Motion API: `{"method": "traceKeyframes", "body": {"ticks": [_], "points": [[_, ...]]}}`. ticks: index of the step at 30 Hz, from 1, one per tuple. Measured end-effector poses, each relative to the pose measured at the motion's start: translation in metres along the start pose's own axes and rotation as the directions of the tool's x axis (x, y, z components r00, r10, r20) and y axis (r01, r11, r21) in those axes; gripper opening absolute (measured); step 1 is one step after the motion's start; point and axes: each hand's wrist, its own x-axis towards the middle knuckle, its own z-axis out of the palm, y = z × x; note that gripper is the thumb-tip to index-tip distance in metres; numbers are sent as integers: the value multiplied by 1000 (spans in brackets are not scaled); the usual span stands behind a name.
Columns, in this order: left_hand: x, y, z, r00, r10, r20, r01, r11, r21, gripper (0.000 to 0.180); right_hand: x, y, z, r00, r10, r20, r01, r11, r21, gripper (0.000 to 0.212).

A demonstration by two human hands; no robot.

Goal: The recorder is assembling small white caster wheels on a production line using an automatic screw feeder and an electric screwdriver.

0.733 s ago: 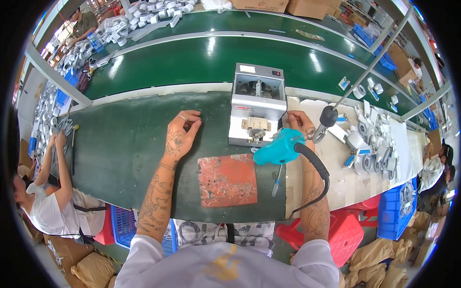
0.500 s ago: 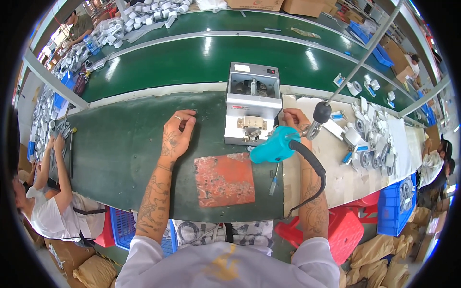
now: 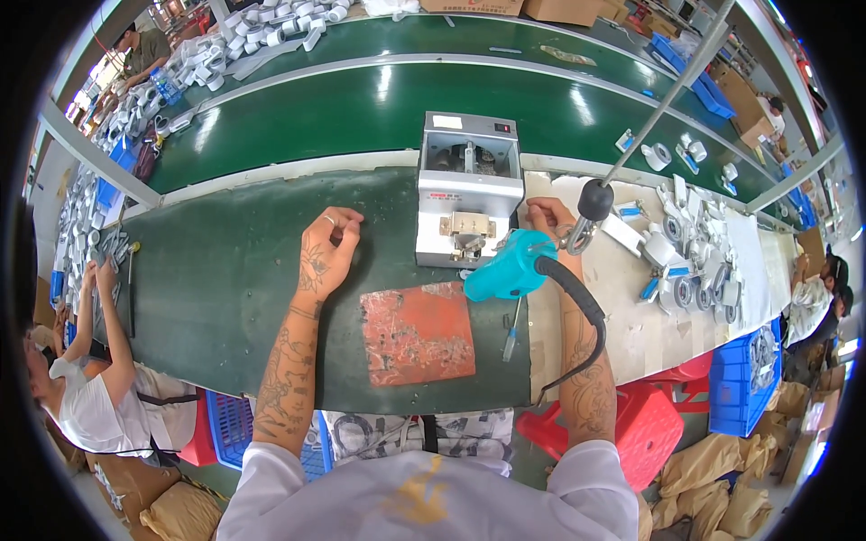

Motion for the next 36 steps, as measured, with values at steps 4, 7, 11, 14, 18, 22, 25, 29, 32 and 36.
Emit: {"method": "traceKeyframes", "body": {"ticks": [4, 7, 11, 14, 18, 22, 25, 29, 32, 36], "points": [[1, 4, 0, 1000, 6, -2, -6, 1000, -17, 14, 1, 4, -1, 1000, 11, -1, -11, 1000, -2, 20], [1, 4, 0, 1000, 7, -2, -7, 1000, -14, 13, 1, 3, -1, 1000, -28, -6, 28, 1000, -8, 22], [0, 2, -1, 1000, 10, 9, -9, 1000, -23, 12, -1, -2, 0, 1000, -2, -2, 2, 1000, -9, 20], [0, -1, 1, 1000, 14, 10, -14, 1000, -22, 11, 1, 3, -1, 1000, -24, -6, 24, 1000, -13, 21], [0, 0, 1, 1000, 7, 2, -7, 1000, -26, 13, 1, 3, -1, 999, -51, -4, 51, 999, -16, 22], [0, 1, 1, 1000, 9, 30, -8, 1000, -26, 16, 1, 2, -1, 998, -69, -2, 69, 997, -31, 22], [0, 1, 1, 999, 16, 34, -15, 999, -40, 16, 1, 3, -2, 997, -71, 2, 71, 997, -21, 22], [-1, 0, 1, 999, 22, 28, -21, 999, -43, 15, 0, 2, -2, 998, -55, 4, 55, 998, -20, 22], [-1, -2, 2, 999, 21, 29, -20, 999, -39, 14, 0, 2, -2, 999, -48, 4, 48, 998, -32, 21], [0, 0, 1, 999, 10, 33, -9, 999, -33, 13, 1, 3, -1, 998, -65, -3, 65, 998, -20, 21]]}}
